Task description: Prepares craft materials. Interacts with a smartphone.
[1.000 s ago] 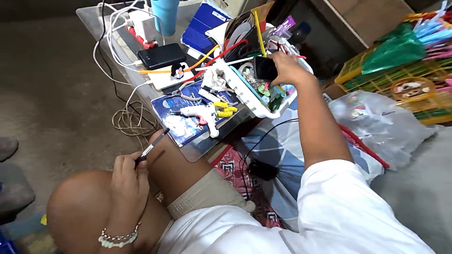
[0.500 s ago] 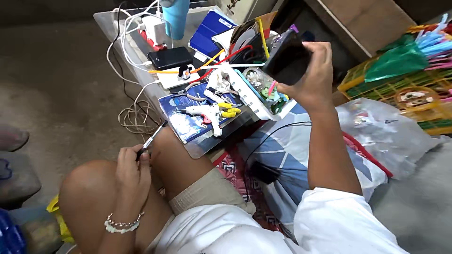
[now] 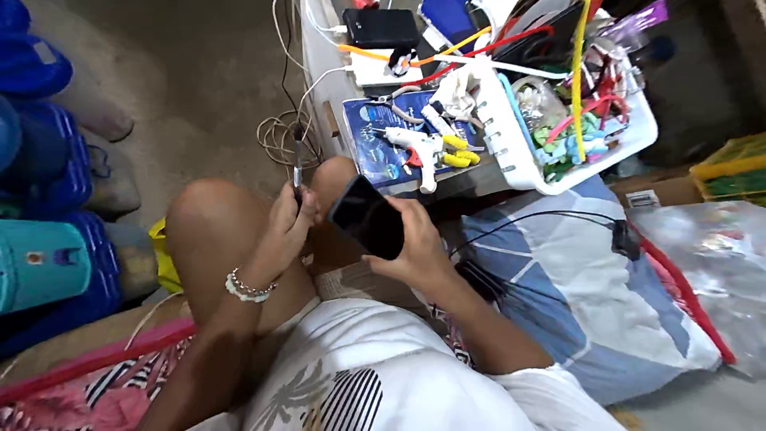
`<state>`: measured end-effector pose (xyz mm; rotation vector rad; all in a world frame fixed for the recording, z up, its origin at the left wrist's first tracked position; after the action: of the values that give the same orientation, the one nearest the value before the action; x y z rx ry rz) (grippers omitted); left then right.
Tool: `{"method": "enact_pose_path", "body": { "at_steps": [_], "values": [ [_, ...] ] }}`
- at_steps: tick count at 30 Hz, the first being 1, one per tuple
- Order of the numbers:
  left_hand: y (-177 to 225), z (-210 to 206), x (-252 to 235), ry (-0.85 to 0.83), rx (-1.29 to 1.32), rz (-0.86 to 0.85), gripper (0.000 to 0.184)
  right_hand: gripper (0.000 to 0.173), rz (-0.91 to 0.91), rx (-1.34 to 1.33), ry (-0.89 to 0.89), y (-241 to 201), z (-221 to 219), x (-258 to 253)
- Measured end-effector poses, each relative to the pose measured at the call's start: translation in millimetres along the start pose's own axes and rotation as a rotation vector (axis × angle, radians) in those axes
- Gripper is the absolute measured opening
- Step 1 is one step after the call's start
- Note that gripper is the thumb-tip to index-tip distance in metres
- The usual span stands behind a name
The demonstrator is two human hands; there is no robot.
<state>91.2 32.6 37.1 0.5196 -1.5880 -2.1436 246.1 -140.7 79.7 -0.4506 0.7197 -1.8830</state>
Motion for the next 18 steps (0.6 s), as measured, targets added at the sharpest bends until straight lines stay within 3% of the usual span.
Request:
{"method": "enact_pose_path", "body": {
  "at_steps": [5, 9, 13, 18],
  "values": [
    [1, -8, 6, -0.084, 0.175, 0.100, 0.033, 0.100, -0.138, 0.075, 0.081, -9, -30, -8],
    [1, -8, 7, -0.067, 0.230, 0.099, 0.014, 0.100, -0.150, 0.175, 0.039, -15, -43, -10],
    [-5, -7, 7, -0.003, 0.150, 0.174, 0.020, 0.102, -0.100, 0.181, 0.021, -13, -46, -5],
    [-13, -7, -6, 0.076, 0.168, 0.246, 0.020, 0.069, 0.022, 0.000, -0.066, 9, -27, 13]
  ]
}}
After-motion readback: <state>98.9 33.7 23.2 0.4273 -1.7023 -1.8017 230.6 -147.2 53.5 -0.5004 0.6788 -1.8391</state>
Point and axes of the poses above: each hand's wrist, its own x-axis away from the middle knuckle, its own z-axis out of the back of the hand, y = z × x, the point moved 3 cm from there along -x, towards the middle knuckle, and after that the axes turned 5 degrees about -y, right-handed, at the moved point
